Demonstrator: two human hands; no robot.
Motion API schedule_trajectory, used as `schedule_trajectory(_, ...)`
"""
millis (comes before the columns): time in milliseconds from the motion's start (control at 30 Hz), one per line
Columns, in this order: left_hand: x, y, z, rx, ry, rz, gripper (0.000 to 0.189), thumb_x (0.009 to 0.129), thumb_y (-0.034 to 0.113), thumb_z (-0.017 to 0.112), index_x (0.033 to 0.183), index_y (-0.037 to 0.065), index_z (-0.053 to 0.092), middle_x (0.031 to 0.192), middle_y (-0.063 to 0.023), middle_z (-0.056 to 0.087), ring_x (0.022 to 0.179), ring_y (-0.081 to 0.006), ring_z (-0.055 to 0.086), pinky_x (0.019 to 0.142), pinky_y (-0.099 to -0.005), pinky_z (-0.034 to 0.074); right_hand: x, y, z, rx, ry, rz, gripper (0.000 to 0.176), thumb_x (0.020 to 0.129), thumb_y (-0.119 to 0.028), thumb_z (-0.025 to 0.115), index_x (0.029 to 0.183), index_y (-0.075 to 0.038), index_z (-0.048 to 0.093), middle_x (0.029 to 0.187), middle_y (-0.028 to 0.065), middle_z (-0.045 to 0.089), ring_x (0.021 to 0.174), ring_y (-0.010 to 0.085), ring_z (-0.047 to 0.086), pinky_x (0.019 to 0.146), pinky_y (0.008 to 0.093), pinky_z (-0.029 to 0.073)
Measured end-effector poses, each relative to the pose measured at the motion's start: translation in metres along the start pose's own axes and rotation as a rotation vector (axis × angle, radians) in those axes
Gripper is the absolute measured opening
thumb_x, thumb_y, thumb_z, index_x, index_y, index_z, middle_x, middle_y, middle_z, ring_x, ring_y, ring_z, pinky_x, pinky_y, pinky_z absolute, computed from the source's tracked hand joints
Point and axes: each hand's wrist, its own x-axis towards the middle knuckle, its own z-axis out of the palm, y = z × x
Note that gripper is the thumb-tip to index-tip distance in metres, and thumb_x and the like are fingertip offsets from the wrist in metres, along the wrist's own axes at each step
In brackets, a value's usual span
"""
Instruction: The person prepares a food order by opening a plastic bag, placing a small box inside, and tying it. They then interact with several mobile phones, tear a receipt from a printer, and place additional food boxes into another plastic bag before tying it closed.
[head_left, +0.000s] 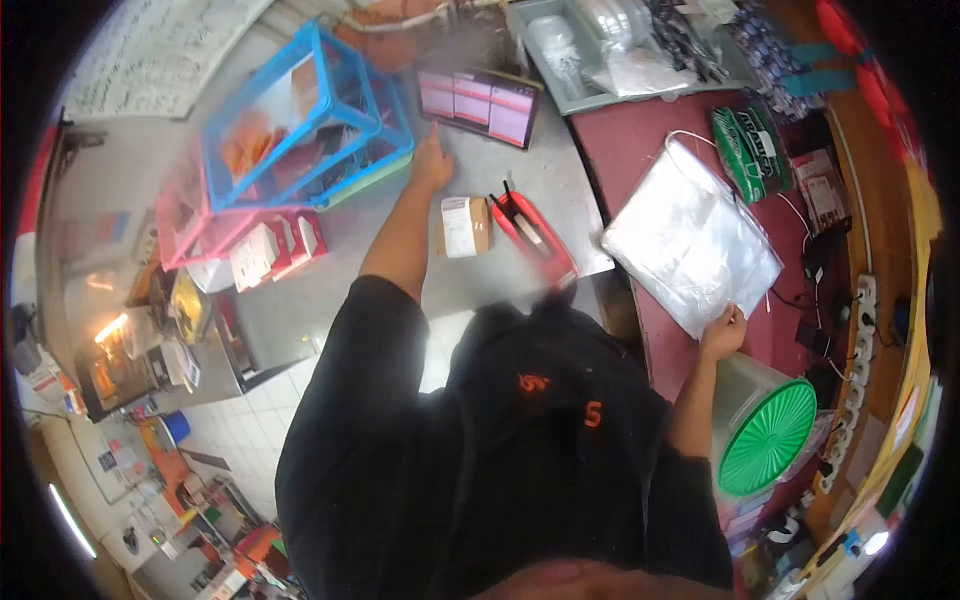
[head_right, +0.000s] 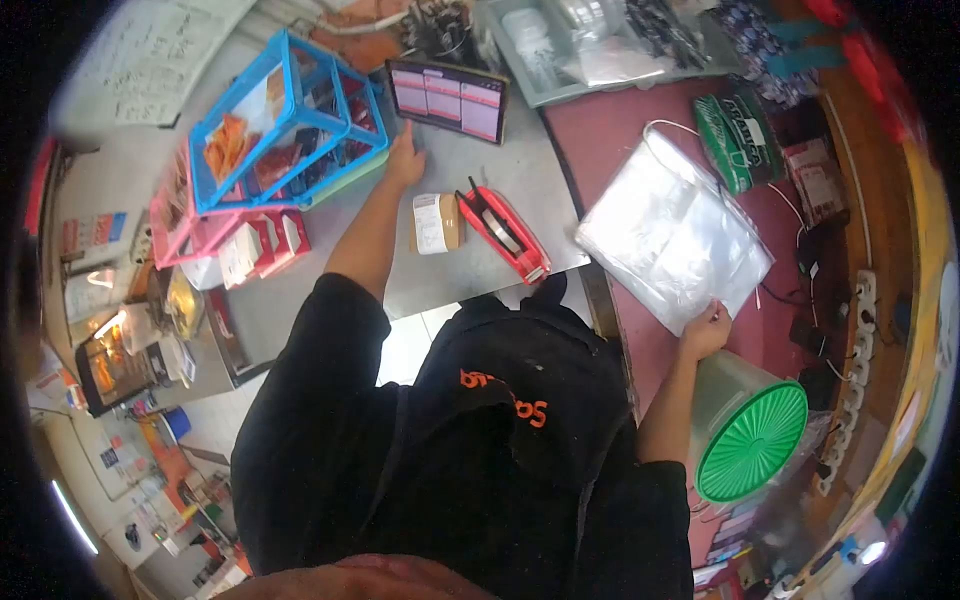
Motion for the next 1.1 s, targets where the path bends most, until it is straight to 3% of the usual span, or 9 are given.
schedule_trajectory(100,0.005,0.007,0.007,-0.002,-0.034,-0.025,0.08,0.076,0.015,0.059,0.144,0.005,0.019,0.124,-0.0268,0.045,0.119,-0.0413,0.041,0.104,-0.0434,0.032,0.02,-0.016,-0.013,0.143,-0.029,0.132,0.021,0.086,-0.018,0.061,0.09,0.002,0.065,0.091,0.0149,0.064,0.08,0.0273,0.06,0.071,0.0353,0.047)
schedule_trajectory(467,0.019,0.003,0.029,-0.222,0.114,-0.059,0.079,0.077,0.016,0.059,0.144,0.009,0.019,0.133,-0.0233,0.035,0.126,-0.0406,0.033,0.106,-0.0448,0.029,0.101,-0.076,-0.063,0.208,0.217,0.005,0.023,0.091,-0.018,0.056,0.09,0.004,0.062,0.088,0.0128,0.065,0.077,0.0201,0.06,0.07,0.0323,0.048)
schedule_trajectory(733,0.016,0.007,0.025,-0.243,0.13,-0.045,0.077,0.075,0.014,0.058,0.143,0.008,0.021,0.127,-0.0234,0.04,0.12,-0.0398,0.037,0.105,-0.0438,0.029,0.161,-0.101,-0.105,0.077,0.17,-0.206,0.031,0.092,-0.026,0.053,0.095,0.003,0.063,0.095,0.0173,0.065,0.084,0.0272,0.061,0.075,0.0369,0.047)
schedule_trajectory(833,0.016,0.005,0.023,-0.257,0.11,-0.055,0.074,0.078,0.017,0.057,0.142,0.009,0.022,0.128,-0.0196,0.039,0.121,-0.0357,0.038,0.103,-0.0431,0.032,0.185,-0.113,-0.124,0.103,0.391,-0.349,0.032,0.093,-0.027,0.053,0.095,0.003,0.063,0.097,0.0177,0.064,0.085,0.0278,0.061,0.075,0.0368,0.047)
schedule_trajectory(900,0.015,0.005,0.023,-0.263,0.113,-0.07,0.074,0.078,0.017,0.057,0.142,0.009,0.022,0.128,-0.0193,0.039,0.121,-0.0358,0.038,0.103,-0.0433,0.032,0.19,-0.143,-0.147,0.25,0.247,-0.159,0.033,0.093,-0.027,0.052,0.096,0.004,0.063,0.099,0.0185,0.064,0.086,0.0297,0.061,0.076,0.0375,0.047)
schedule_trajectory(967,0.016,0.007,0.024,-0.271,0.112,-0.076,0.074,0.078,0.017,0.058,0.142,0.009,0.022,0.128,-0.019,0.039,0.121,-0.0358,0.038,0.103,-0.0434,0.032,0.205,-0.145,-0.171,-0.06,0.466,-0.471,0.035,0.093,-0.027,0.052,0.097,0.006,0.062,0.099,0.0192,0.064,0.086,0.03,0.061,0.076,0.0371,0.047)
schedule_trajectory(1000,0.016,0.006,0.025,-0.271,0.119,-0.065,0.073,0.078,0.017,0.058,0.142,0.009,0.022,0.128,-0.0188,0.039,0.121,-0.0356,0.038,0.103,-0.0435,0.032,0.189,-0.18,-0.182,0.246,0.479,-0.219,0.035,0.093,-0.027,0.053,0.096,0.007,0.062,0.097,0.0198,0.064,0.083,0.0295,0.061,0.075,0.0379,0.048)
schedule_trajectory(1033,0.015,0.005,0.025,-0.27,0.126,-0.054,0.073,0.078,0.017,0.058,0.142,0.01,0.022,0.129,-0.0187,0.039,0.121,-0.0354,0.038,0.103,-0.0435,0.032,0.185,-0.194,-0.196,0.143,0.471,-0.229,0.037,0.093,-0.029,0.052,0.096,0.007,0.062,0.096,0.0203,0.064,0.079,0.0278,0.062,0.072,0.0372,0.048)
schedule_trajectory(1100,0.014,0.003,0.024,-0.274,0.117,-0.07,0.073,0.078,0.017,0.058,0.142,0.011,0.022,0.129,-0.0185,0.039,0.122,-0.0352,0.038,0.103,-0.0433,0.032,0.198,-0.19,-0.213,0.224,-0.047,-0.236,0.037,0.093,-0.03,0.053,0.094,0.006,0.062,0.091,0.0168,0.064,0.077,0.0229,0.061,0.071,0.035,0.048)
